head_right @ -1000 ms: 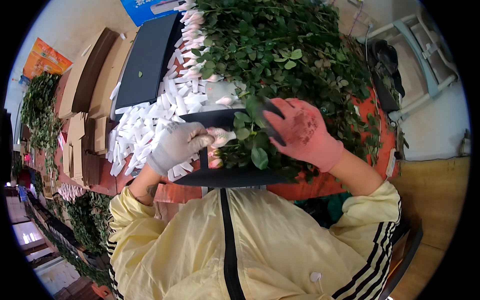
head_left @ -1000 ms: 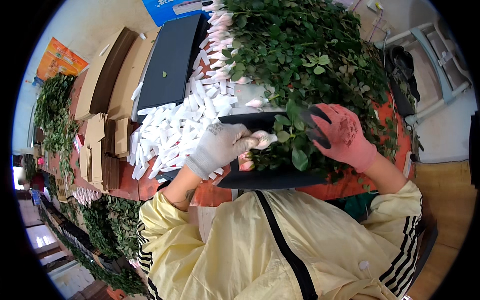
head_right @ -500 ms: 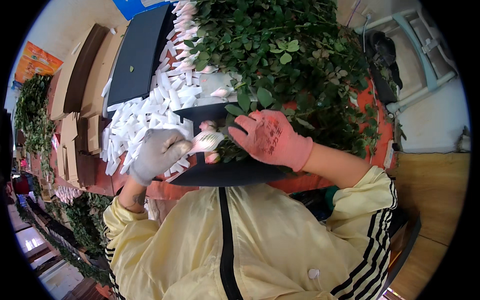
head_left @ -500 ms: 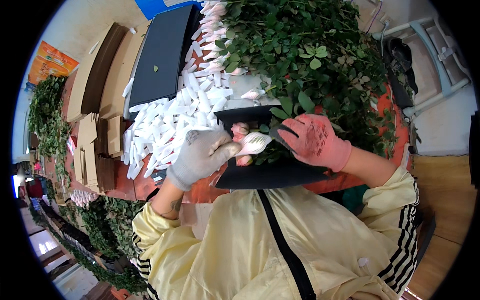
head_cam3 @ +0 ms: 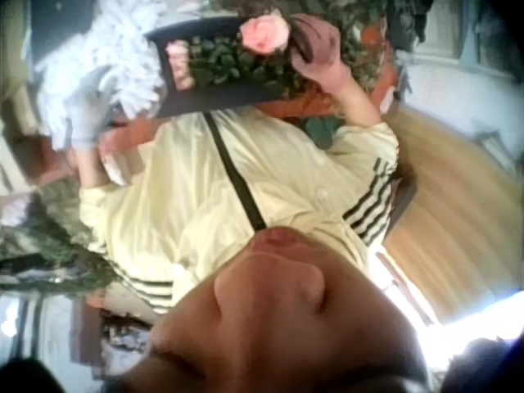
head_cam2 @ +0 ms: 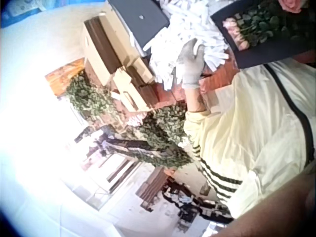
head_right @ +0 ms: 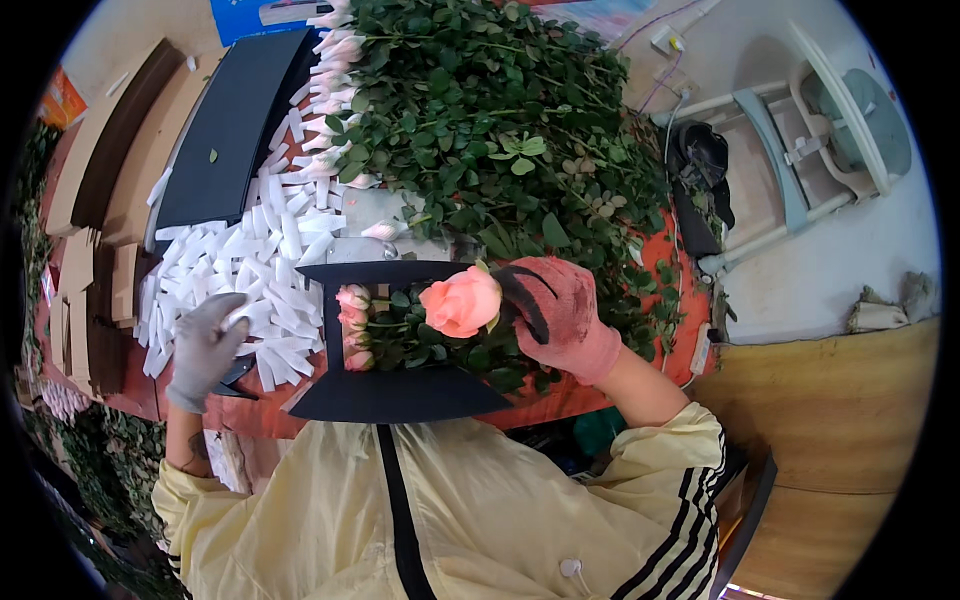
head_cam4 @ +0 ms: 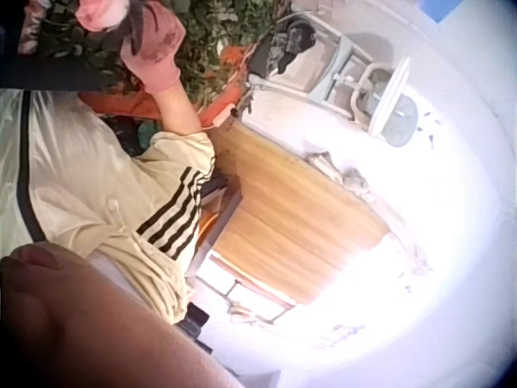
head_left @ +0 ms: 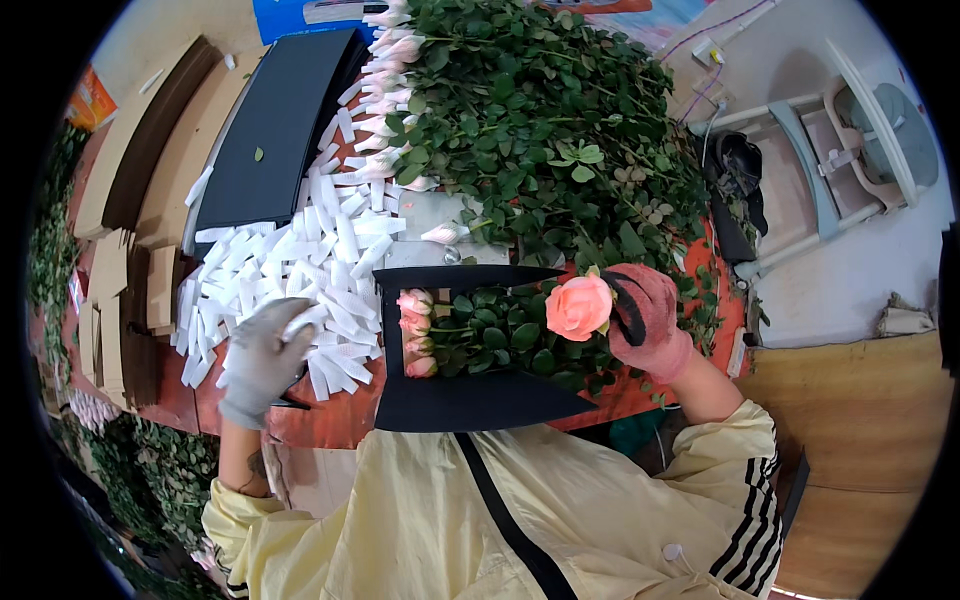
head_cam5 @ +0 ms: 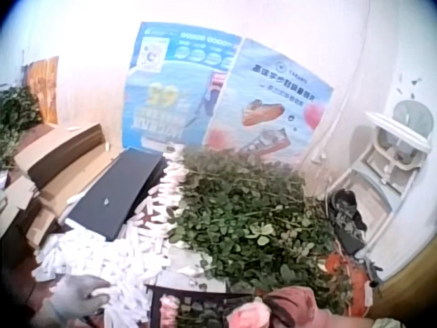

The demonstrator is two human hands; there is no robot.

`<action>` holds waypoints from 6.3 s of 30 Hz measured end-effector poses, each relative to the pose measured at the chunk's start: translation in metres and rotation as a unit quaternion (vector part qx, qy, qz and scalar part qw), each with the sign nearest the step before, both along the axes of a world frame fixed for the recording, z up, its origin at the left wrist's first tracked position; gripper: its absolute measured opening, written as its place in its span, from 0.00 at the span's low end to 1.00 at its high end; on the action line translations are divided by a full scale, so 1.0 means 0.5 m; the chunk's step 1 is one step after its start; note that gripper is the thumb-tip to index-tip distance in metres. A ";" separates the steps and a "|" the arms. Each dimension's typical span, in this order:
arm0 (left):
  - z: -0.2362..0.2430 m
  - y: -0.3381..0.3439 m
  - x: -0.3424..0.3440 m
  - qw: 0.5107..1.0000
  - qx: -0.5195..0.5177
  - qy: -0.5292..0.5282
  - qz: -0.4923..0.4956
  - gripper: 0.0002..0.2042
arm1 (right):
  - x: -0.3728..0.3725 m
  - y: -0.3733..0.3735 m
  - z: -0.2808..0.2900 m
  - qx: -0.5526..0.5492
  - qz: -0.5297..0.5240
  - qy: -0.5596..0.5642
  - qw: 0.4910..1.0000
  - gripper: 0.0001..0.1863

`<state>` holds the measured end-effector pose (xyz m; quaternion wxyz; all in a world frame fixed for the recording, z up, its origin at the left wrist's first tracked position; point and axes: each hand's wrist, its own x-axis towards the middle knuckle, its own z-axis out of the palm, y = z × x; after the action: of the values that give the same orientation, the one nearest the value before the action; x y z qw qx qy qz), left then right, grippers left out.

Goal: The person organizes pink roses by placing them into black cardboard inserts and then into boxes, handling the flowers and containers by hand.

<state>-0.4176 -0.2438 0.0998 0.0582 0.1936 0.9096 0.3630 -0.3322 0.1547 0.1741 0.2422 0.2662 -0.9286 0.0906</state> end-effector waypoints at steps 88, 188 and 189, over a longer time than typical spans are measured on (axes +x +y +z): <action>-0.219 0.163 0.024 0.981 -0.080 0.011 -0.178 0.13 | -0.083 -0.196 -0.362 0.206 0.094 -0.304 0.925 0.11; -0.168 -0.102 -0.423 0.917 -0.397 0.026 -0.042 0.38 | -0.056 -0.128 -0.168 -0.127 -0.105 -0.456 0.875 0.25; -0.168 -0.105 -0.430 0.913 -0.404 0.016 -0.061 0.37 | -0.044 -0.107 -0.189 -0.121 -0.113 -0.455 0.875 0.25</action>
<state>-0.6325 -0.2965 0.0159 0.1390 0.2149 0.9657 -0.0428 -0.3544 0.1012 0.0796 -0.1685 0.0574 -0.9416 0.2858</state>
